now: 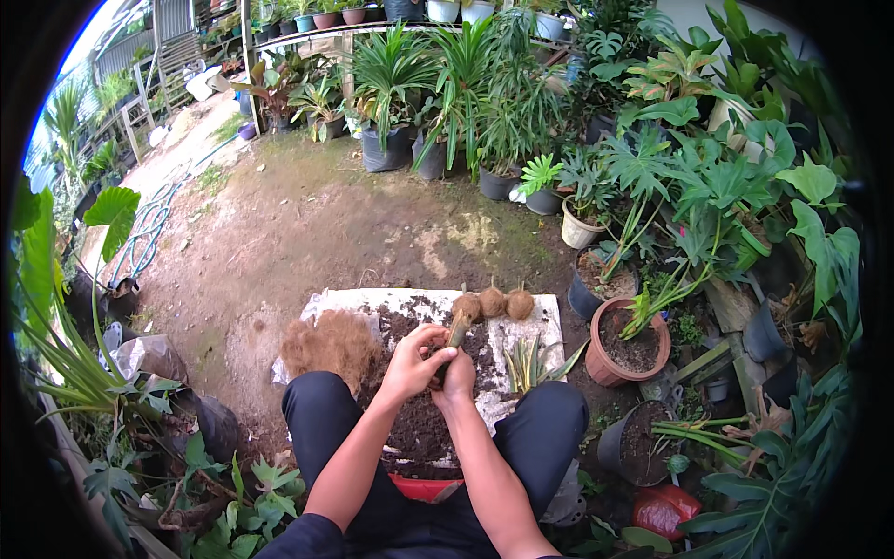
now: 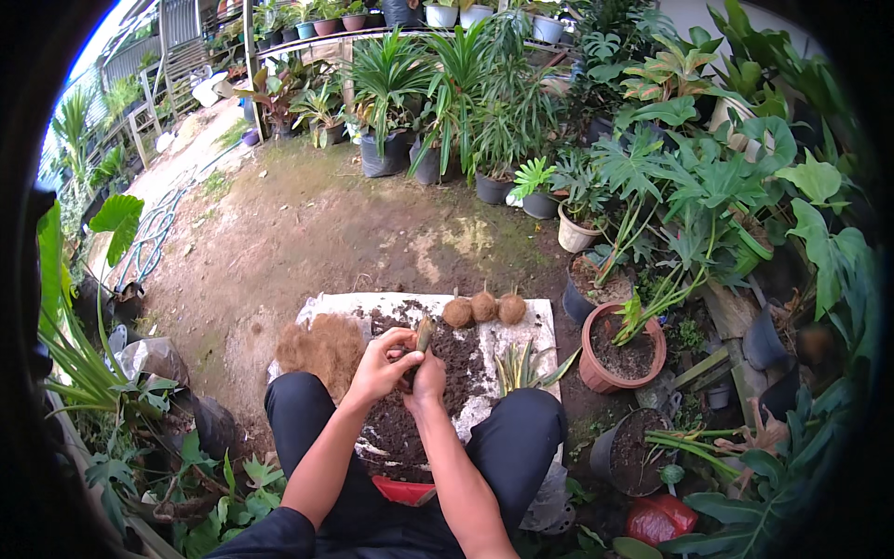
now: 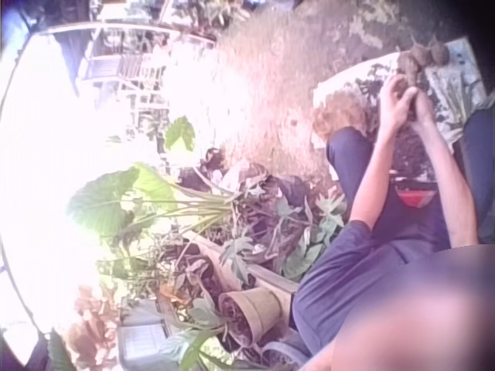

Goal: The person sits cross-legged and repeatedly wraps small plant cuttings with soil and fibrous material by hand. The person forms compact soil balls around each cutting and places them on a white sheet.

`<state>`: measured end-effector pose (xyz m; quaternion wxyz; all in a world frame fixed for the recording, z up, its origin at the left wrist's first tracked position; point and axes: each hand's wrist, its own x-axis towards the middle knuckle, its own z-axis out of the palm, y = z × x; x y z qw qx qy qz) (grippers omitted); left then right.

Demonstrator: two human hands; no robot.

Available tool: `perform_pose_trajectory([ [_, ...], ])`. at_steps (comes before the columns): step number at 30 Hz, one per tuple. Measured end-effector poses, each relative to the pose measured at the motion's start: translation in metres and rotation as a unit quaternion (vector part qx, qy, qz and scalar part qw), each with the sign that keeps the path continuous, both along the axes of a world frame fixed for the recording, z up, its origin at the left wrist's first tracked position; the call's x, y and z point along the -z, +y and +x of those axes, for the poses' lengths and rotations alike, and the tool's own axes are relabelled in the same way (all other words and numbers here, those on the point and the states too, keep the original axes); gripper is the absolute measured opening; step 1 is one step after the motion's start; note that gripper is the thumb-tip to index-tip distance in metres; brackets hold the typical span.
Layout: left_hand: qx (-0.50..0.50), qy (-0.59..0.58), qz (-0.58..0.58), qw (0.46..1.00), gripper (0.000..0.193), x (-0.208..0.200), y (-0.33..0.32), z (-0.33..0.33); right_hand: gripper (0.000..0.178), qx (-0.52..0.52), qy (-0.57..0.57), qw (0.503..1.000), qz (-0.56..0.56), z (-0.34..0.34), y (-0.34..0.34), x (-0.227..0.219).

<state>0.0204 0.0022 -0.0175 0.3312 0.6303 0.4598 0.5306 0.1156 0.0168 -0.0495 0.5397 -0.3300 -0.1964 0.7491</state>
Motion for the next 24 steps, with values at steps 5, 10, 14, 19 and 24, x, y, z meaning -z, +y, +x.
perform_pose_trajectory([
  [5,-0.064,-0.059,-0.050,0.995,0.024,-0.006,-0.002,-0.008,0.054,-0.046,0.045,0.997,-0.053,0.005,-0.003,-0.021],
  [10,-0.109,-0.076,-0.011,0.991,0.027,-0.002,-0.001,-0.005,0.043,0.060,0.017,0.997,-0.050,0.004,-0.004,-0.031],
  [14,-0.096,0.008,-0.036,0.995,0.029,-0.002,-0.007,-0.001,0.039,0.086,-0.005,0.996,-0.038,0.009,0.001,-0.011],
  [19,-0.085,0.055,0.025,0.995,0.030,-0.003,-0.013,0.012,0.038,0.103,0.016,0.994,-0.021,0.009,0.011,0.020],
  [24,-0.128,0.141,0.107,0.976,0.045,0.008,-0.007,0.016,0.055,0.009,0.116,0.993,0.016,0.005,0.012,0.022],
])
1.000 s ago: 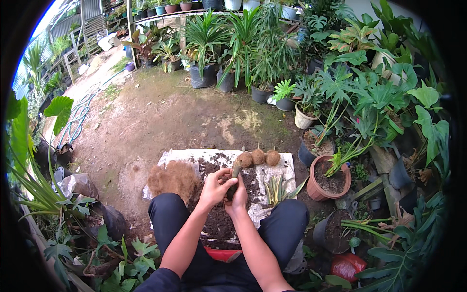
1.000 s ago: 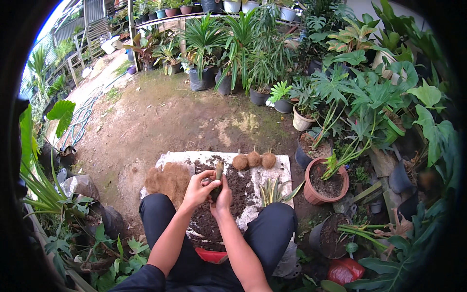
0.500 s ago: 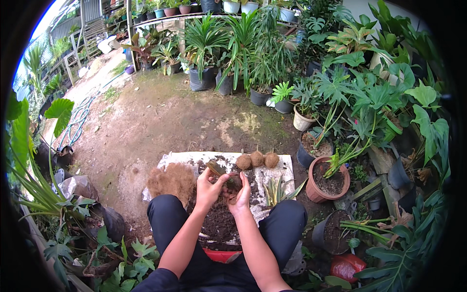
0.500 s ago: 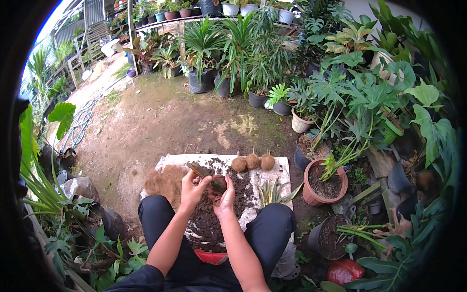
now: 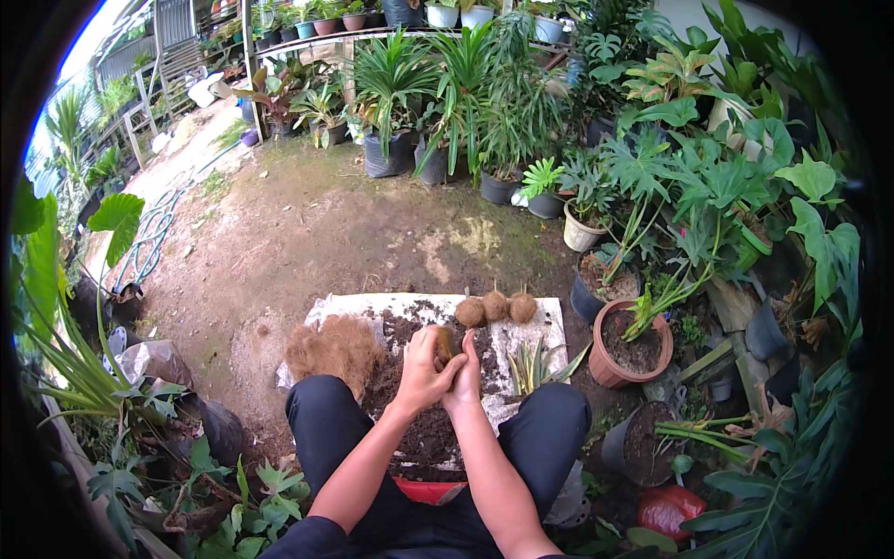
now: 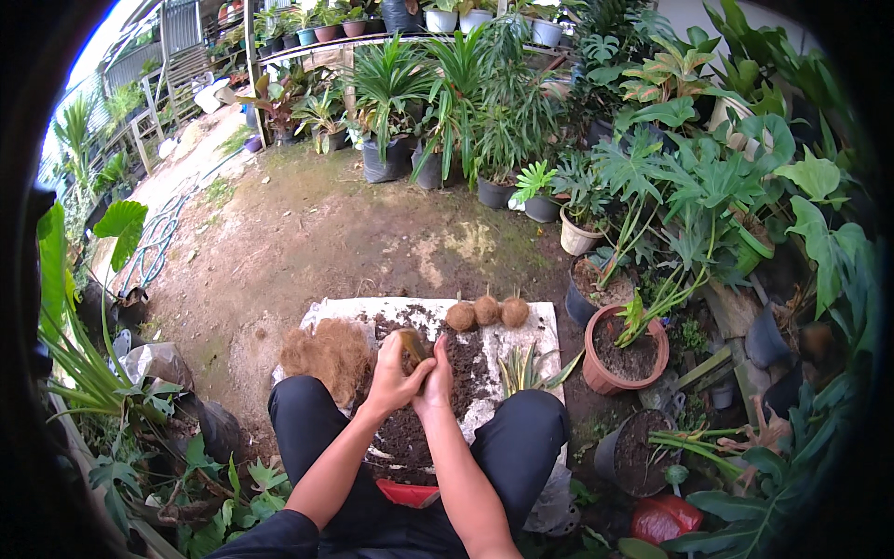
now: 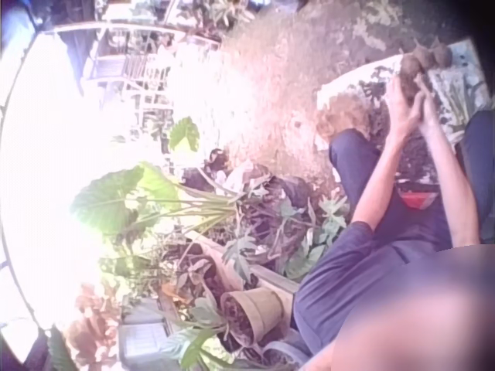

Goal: The person sits cross-legged and repeatedly wraps small plant cuttings with soil and fibrous material by hand. The person forms compact soil balls around each cutting and places them on a white sheet.

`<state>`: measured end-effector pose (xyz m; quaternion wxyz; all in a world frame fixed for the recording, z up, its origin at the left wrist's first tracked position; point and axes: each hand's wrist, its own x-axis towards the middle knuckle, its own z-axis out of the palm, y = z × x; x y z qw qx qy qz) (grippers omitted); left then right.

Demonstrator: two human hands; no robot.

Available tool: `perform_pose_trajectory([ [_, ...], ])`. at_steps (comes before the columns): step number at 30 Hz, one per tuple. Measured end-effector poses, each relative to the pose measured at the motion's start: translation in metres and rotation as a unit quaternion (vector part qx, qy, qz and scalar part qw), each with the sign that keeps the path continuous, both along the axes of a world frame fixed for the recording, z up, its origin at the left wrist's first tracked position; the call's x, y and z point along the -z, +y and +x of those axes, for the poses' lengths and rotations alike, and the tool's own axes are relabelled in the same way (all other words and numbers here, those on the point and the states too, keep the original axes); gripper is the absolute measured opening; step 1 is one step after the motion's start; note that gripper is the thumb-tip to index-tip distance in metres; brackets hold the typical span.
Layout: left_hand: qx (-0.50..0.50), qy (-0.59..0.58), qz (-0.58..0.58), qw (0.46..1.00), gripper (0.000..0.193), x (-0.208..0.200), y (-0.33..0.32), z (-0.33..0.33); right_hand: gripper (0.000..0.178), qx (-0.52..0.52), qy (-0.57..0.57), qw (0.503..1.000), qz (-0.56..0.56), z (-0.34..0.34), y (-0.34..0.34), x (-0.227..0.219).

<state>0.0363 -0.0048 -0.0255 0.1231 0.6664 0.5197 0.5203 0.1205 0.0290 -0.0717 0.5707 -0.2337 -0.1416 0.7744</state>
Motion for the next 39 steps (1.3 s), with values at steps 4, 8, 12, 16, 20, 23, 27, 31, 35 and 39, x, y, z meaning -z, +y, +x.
perform_pose_trajectory([
  [4,0.046,-0.198,0.014,0.979,0.026,0.008,0.007,0.003,0.070,0.008,-0.200,0.971,0.128,-0.011,-0.015,-0.012],
  [8,0.145,-0.591,-0.060,0.791,0.028,0.003,0.010,-0.005,0.056,0.213,-0.568,0.719,0.340,-0.013,-0.022,-0.026],
  [12,0.137,-0.661,-0.203,0.710,0.038,-0.011,0.007,-0.029,0.037,0.187,-0.531,0.720,0.405,0.004,-0.019,-0.040],
  [16,0.121,-0.681,-0.264,0.672,0.054,-0.018,0.000,-0.034,0.029,0.003,-0.391,0.844,0.368,-0.001,-0.028,-0.045],
  [20,-0.012,-0.684,-0.227,0.693,0.057,-0.014,0.000,-0.029,0.028,0.054,-0.451,0.790,0.412,-0.017,-0.037,-0.039],
  [23,-0.044,-0.643,-0.212,0.735,0.057,-0.008,0.001,-0.031,0.025,0.078,-0.466,0.781,0.409,-0.024,-0.040,-0.034],
  [27,-0.017,-0.610,-0.241,0.755,0.058,-0.009,0.000,-0.034,0.027,0.104,-0.500,0.736,0.444,-0.022,-0.039,-0.038],
  [31,0.077,-0.607,-0.320,0.723,0.082,-0.019,-0.003,-0.043,0.033,-0.043,-0.444,0.810,0.382,0.000,-0.036,-0.057],
  [35,0.156,-0.538,-0.325,0.762,0.087,-0.021,-0.004,-0.048,0.043,-0.091,-0.533,0.716,0.442,0.011,-0.036,-0.066],
  [39,0.117,-0.564,-0.326,0.750,0.089,-0.014,-0.003,-0.045,0.038,-0.045,-0.540,0.707,0.455,0.001,-0.036,-0.053],
])
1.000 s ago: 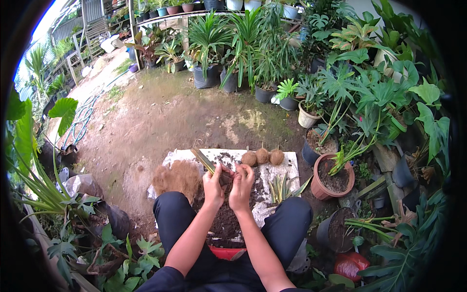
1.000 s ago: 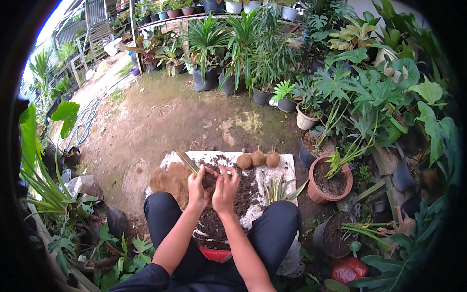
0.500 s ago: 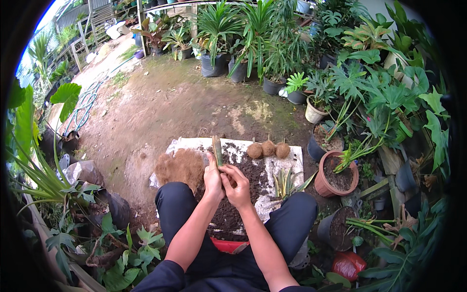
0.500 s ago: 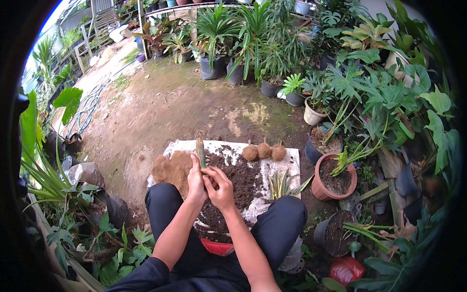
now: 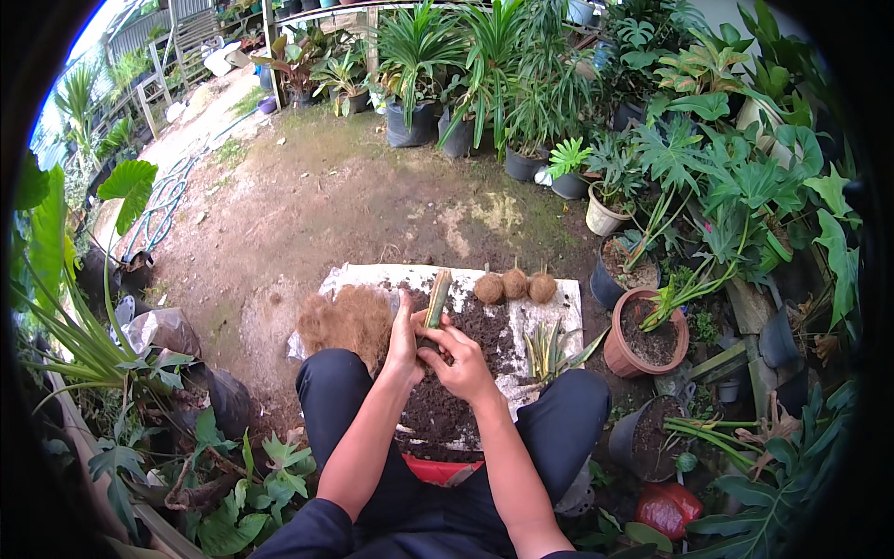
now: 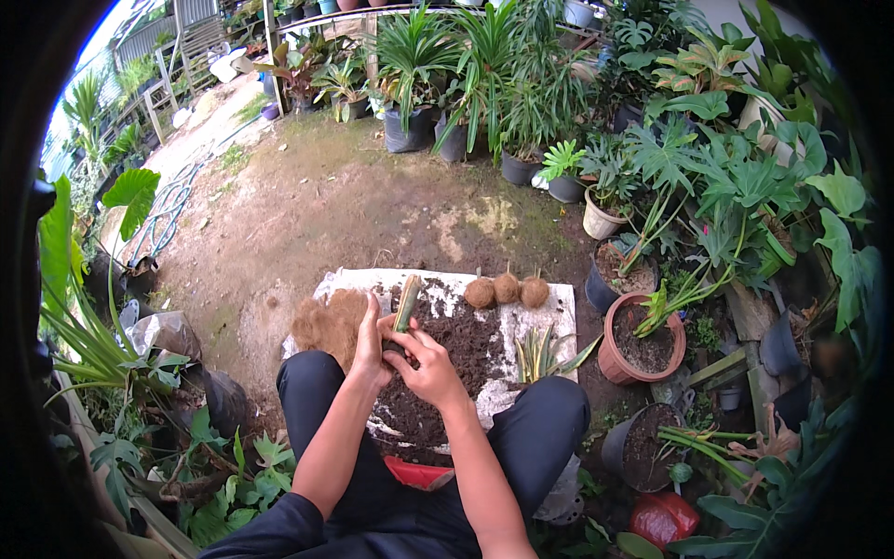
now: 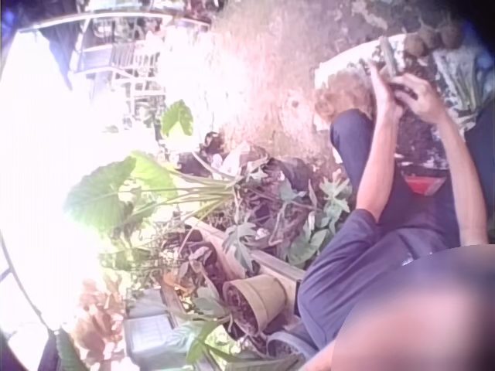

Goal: The person sits cross-legged and repeatedly wraps small plant cuttings with soil and fibrous material by hand. The person forms compact soil balls around each cutting and places them on a white sheet.

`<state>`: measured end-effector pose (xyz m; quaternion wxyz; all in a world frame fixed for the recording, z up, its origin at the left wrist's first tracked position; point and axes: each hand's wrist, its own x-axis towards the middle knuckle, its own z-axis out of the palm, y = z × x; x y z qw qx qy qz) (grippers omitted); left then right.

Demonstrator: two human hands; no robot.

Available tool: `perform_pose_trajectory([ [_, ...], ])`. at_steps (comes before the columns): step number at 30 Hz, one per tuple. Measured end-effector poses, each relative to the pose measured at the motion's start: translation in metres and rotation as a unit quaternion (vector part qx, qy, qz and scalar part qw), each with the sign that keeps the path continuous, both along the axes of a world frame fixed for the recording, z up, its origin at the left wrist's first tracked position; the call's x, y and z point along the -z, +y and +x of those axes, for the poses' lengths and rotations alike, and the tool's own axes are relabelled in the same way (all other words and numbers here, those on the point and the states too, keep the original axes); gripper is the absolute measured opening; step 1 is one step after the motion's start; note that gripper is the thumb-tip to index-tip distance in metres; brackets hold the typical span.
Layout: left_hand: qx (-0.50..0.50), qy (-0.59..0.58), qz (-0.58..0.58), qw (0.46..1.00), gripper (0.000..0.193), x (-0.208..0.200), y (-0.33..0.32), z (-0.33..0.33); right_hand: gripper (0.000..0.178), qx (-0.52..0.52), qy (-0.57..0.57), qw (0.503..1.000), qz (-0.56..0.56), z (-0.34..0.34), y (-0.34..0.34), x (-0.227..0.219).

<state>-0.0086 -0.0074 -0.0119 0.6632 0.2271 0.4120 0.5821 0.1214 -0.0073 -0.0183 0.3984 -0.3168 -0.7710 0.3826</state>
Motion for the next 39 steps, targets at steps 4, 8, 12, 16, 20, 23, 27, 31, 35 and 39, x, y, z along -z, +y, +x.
perform_pose_trajectory([
  [4,-0.128,0.007,-0.028,0.991,0.066,0.000,0.001,0.005,0.036,0.026,0.065,0.987,0.144,-0.010,0.002,0.012],
  [8,-0.144,0.041,-0.037,0.988,0.061,-0.009,-0.003,0.006,0.031,0.032,0.053,0.993,0.104,-0.009,-0.002,0.008],
  [12,-0.163,-0.023,0.004,0.986,0.072,-0.013,-0.005,0.013,0.024,0.046,0.103,0.994,-0.009,-0.010,-0.007,0.001],
  [16,-0.127,0.129,0.057,0.982,0.073,-0.007,-0.010,0.016,0.019,0.082,0.153,0.985,-0.018,-0.016,-0.009,0.007],
  [20,-0.185,0.068,0.042,0.979,0.068,-0.003,-0.003,0.019,0.021,0.057,0.165,0.984,-0.043,-0.015,-0.004,0.008],
  [23,-0.184,-0.019,0.001,0.983,0.065,-0.006,-0.003,0.012,0.031,0.032,0.151,0.987,0.034,-0.010,-0.005,0.000],
  [27,-0.044,-0.110,0.015,0.993,0.069,-0.013,-0.006,0.001,0.048,0.044,0.061,0.997,0.003,-0.007,-0.014,-0.005],
  [31,-0.145,-0.052,-0.048,0.987,0.061,-0.012,-0.005,0.009,0.038,0.096,0.063,0.976,0.186,-0.016,-0.009,0.008],
  [35,-0.159,-0.039,-0.032,0.986,0.046,-0.008,-0.005,0.009,0.028,0.096,0.110,0.968,0.205,-0.023,-0.008,0.017],
  [39,-0.130,-0.094,-0.070,0.985,0.047,-0.010,-0.005,0.000,0.031,0.039,0.072,0.993,0.088,-0.011,-0.006,0.002],
])
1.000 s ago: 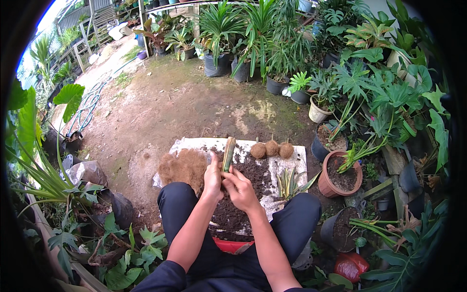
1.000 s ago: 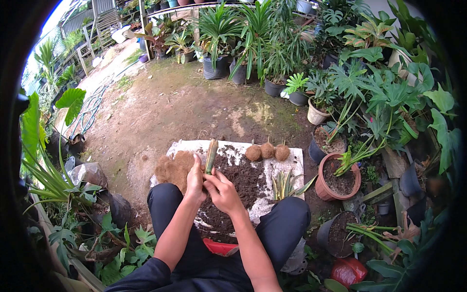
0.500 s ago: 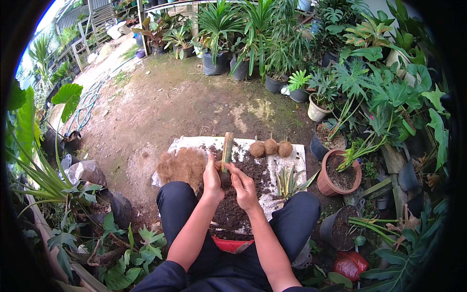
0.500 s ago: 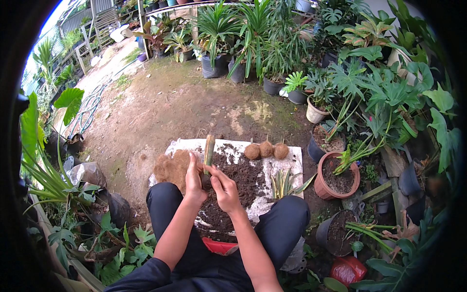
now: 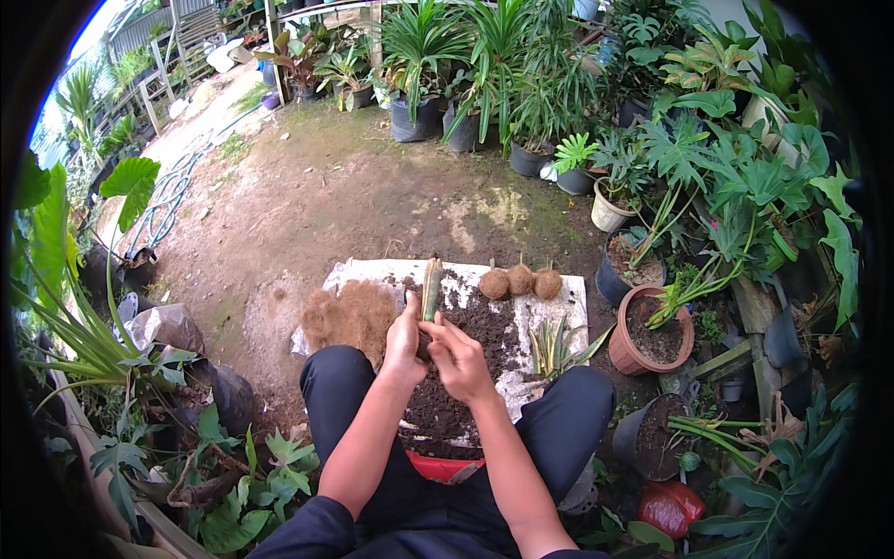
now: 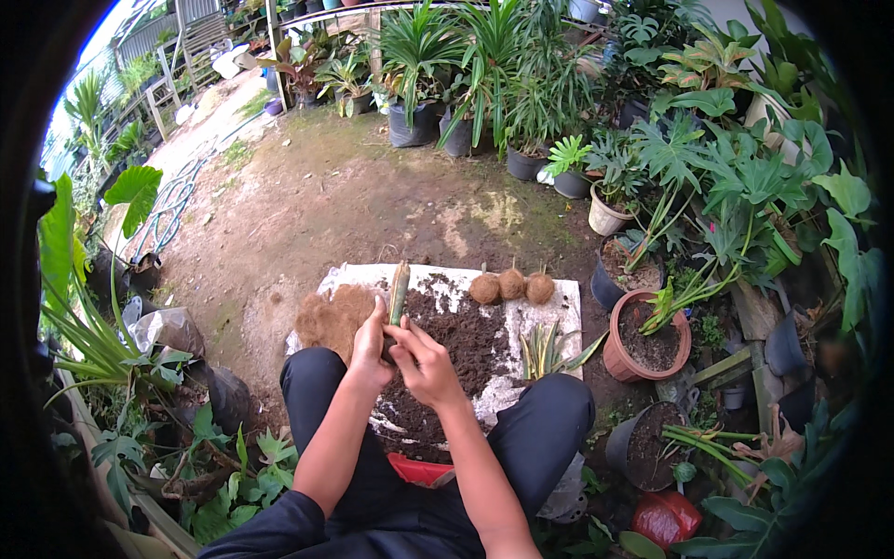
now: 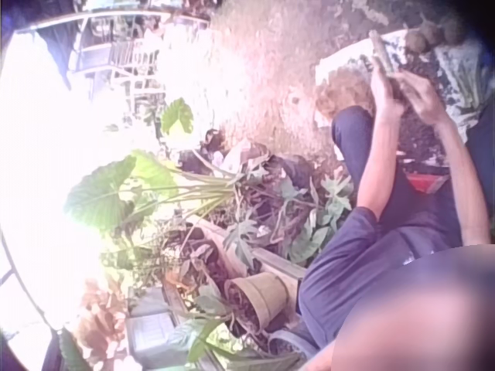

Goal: The person sits cross-legged and repeatedly wraps small plant cuttings with soil and fibrous material by hand. The person forms compact soil balls around each cutting and places them on a white sheet.

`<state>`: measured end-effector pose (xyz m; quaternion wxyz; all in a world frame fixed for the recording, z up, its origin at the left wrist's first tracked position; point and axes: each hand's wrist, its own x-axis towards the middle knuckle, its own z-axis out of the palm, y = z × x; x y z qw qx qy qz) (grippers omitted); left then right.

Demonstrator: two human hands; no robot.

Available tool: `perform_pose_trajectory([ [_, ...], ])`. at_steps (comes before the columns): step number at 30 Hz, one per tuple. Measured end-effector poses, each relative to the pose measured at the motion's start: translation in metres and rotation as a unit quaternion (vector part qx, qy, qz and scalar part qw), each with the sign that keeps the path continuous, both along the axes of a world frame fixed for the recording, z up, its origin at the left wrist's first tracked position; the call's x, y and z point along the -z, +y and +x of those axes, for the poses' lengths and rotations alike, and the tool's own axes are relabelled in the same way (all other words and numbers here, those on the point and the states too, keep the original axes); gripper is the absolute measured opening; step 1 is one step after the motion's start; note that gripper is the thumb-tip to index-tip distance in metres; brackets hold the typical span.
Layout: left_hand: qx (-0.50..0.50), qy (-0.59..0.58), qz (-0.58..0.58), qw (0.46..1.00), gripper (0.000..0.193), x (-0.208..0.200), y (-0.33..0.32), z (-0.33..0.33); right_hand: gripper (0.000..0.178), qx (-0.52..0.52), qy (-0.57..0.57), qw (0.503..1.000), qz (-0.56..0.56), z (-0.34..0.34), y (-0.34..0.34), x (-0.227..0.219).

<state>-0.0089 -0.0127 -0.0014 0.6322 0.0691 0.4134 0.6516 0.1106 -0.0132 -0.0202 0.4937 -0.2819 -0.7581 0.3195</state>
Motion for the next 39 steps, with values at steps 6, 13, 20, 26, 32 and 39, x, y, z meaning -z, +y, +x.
perform_pose_trajectory([
  [6,0.049,-0.083,-0.026,0.995,0.047,0.001,0.002,-0.003,0.031,-0.030,-0.018,0.999,-0.033,0.011,-0.003,-0.005],
  [13,-0.021,-0.076,-0.023,0.997,0.041,0.017,0.008,0.002,0.029,0.041,0.005,0.997,0.071,-0.009,-0.001,0.006],
  [20,0.076,-0.126,-0.019,0.989,0.037,0.008,0.005,-0.012,0.037,-0.021,-0.065,0.997,-0.031,0.012,-0.001,-0.009],
  [26,-0.002,-0.051,-0.038,0.998,0.049,0.008,0.005,0.007,0.032,0.043,-0.009,0.996,0.084,-0.004,0.001,0.013],
  [32,0.001,-0.031,0.070,0.997,0.049,0.000,-0.001,0.006,0.036,-0.033,0.051,0.996,-0.063,-0.001,0.001,0.005],
  [39,0.063,0.284,0.259,0.921,0.035,0.020,0.002,0.035,0.054,-0.119,0.485,0.770,-0.398,-0.002,0.011,0.011],
])
